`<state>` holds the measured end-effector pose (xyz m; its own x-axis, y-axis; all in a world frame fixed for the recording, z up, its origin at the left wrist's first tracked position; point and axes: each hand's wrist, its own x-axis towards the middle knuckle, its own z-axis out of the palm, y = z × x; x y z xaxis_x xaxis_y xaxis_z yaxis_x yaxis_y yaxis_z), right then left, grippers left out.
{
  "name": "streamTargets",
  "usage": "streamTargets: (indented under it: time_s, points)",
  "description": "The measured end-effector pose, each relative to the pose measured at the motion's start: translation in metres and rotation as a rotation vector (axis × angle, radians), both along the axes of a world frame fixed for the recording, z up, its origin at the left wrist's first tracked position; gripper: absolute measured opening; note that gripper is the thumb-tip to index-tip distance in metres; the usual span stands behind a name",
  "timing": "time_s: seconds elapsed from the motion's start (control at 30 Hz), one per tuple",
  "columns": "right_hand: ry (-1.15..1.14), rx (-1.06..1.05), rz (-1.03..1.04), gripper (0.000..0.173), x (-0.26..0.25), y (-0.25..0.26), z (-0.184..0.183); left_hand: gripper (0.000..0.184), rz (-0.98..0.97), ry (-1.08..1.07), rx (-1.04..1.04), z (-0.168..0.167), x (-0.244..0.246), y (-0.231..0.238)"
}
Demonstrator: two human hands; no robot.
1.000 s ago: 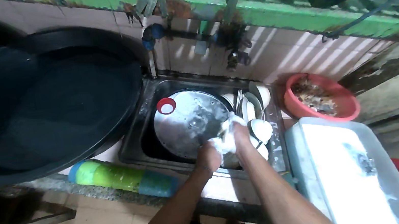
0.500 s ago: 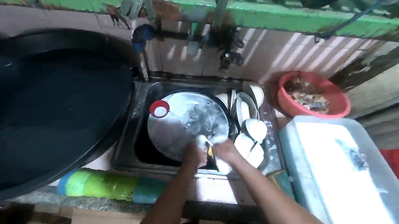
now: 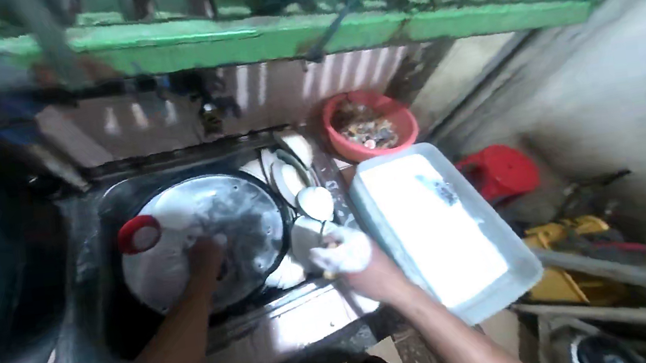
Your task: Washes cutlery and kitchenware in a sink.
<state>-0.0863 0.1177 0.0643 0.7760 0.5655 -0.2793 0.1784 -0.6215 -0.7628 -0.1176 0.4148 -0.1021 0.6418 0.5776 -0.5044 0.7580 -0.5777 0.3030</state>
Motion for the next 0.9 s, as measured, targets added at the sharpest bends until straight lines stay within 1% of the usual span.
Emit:
streamTargets:
  time_s: [0.07, 0.1, 0.13, 0.2, 0.23, 0.27, 0.3, 0.33, 0.37, 0.4, 0.47, 0.53, 0.57, 0.6, 0.63, 0.67, 0.7, 0.73, 0.77, 0.8, 0.87, 0.9]
  points:
    - [-0.087, 0.059, -0.259, 0.03, 0.021, -0.046, 0.011, 0.048, -0.05, 0.07, 0.056, -0.025, -0.004, -0.012]
    - [-0.102, 0.047, -0.382, 0.032, 0.035, -0.068, 0.011, 0.046, -0.088, 0.099, 0.057, -0.03, -0.004, -0.025]
    - [-0.123, 0.005, -0.461, 0.035, 0.051, -0.09, 0.007, 0.043, -0.154, 0.137, 0.044, -0.028, -0.003, -0.04]
    - [-0.189, -0.116, -0.553, 0.044, 0.083, -0.131, -0.014, 0.041, -0.272, 0.221, 0.016, -0.02, 0.005, -0.06]
    - [-0.218, -0.171, -0.581, 0.05, 0.097, -0.147, -0.027, 0.043, -0.309, 0.242, 0.015, -0.015, 0.008, -0.064]
    - [-0.241, -0.228, -0.601, 0.061, 0.109, -0.162, -0.041, 0.045, -0.322, 0.228, 0.023, -0.009, 0.011, -0.067]
    - [-0.244, -0.298, -0.615, 0.074, 0.117, -0.174, -0.053, 0.047, -0.309, 0.188, 0.027, 0.001, 0.016, -0.073]
    - [-0.218, -0.384, -0.608, 0.088, 0.121, -0.184, -0.063, 0.049, -0.276, 0.113, 0.011, 0.02, 0.025, -0.085]
    - [-0.187, -0.476, -0.569, 0.093, 0.12, -0.192, -0.071, 0.049, -0.265, -0.012, 0.005, 0.043, 0.035, -0.103]
    - [-0.169, -0.564, -0.512, 0.088, 0.117, -0.198, -0.077, 0.043, -0.293, -0.191, 0.002, 0.068, 0.046, -0.126]
    - [-0.076, -0.682, -0.382, 0.07, 0.112, -0.206, -0.079, 0.03, -0.455, -0.595, -0.019, 0.101, 0.068, -0.178]
    - [0.033, -0.681, -0.339, 0.055, 0.107, -0.213, -0.071, 0.024, -0.67, -0.843, -0.077, 0.121, 0.093, -0.231]
    - [0.08, -0.645, -0.365, 0.047, 0.105, -0.219, -0.065, 0.025, -0.771, -0.814, -0.138, 0.128, 0.105, -0.255]
    - [0.088, -0.589, -0.411, 0.041, 0.102, -0.226, -0.062, 0.029, -0.839, -0.698, -0.166, 0.132, 0.119, -0.276]
    - [0.069, -0.523, -0.46, 0.039, 0.099, -0.234, -0.059, 0.04, -0.867, -0.471, -0.146, 0.134, 0.134, -0.296]
    - [0.04, -0.457, -0.509, 0.042, 0.096, -0.242, -0.058, 0.057, -0.855, -0.257, -0.076, 0.13, 0.151, -0.313]
    - [0.004, -0.395, -0.555, 0.044, 0.092, -0.249, -0.059, 0.075, -0.816, -0.089, 0.009, 0.121, 0.167, -0.326]
    - [-0.018, -0.345, -0.584, 0.049, 0.089, -0.256, -0.06, 0.09, -0.774, 0.03, 0.065, 0.109, 0.181, -0.336]
    - [-0.017, -0.314, -0.604, 0.051, 0.087, -0.262, -0.061, 0.094, -0.751, 0.086, 0.109, 0.095, 0.191, -0.343]
    - [0.003, -0.305, -0.614, 0.053, 0.085, -0.265, -0.06, 0.087, -0.754, 0.131, 0.108, 0.086, 0.197, -0.35]
    - [0.048, -0.353, -0.587, 0.052, 0.084, -0.268, -0.058, 0.059, -0.833, 0.196, 0.102, 0.078, 0.203, -0.37]
    - [0.09, -0.403, -0.548, 0.054, 0.085, -0.268, -0.055, 0.051, -0.87, 0.213, 0.076, 0.076, 0.205, -0.382]
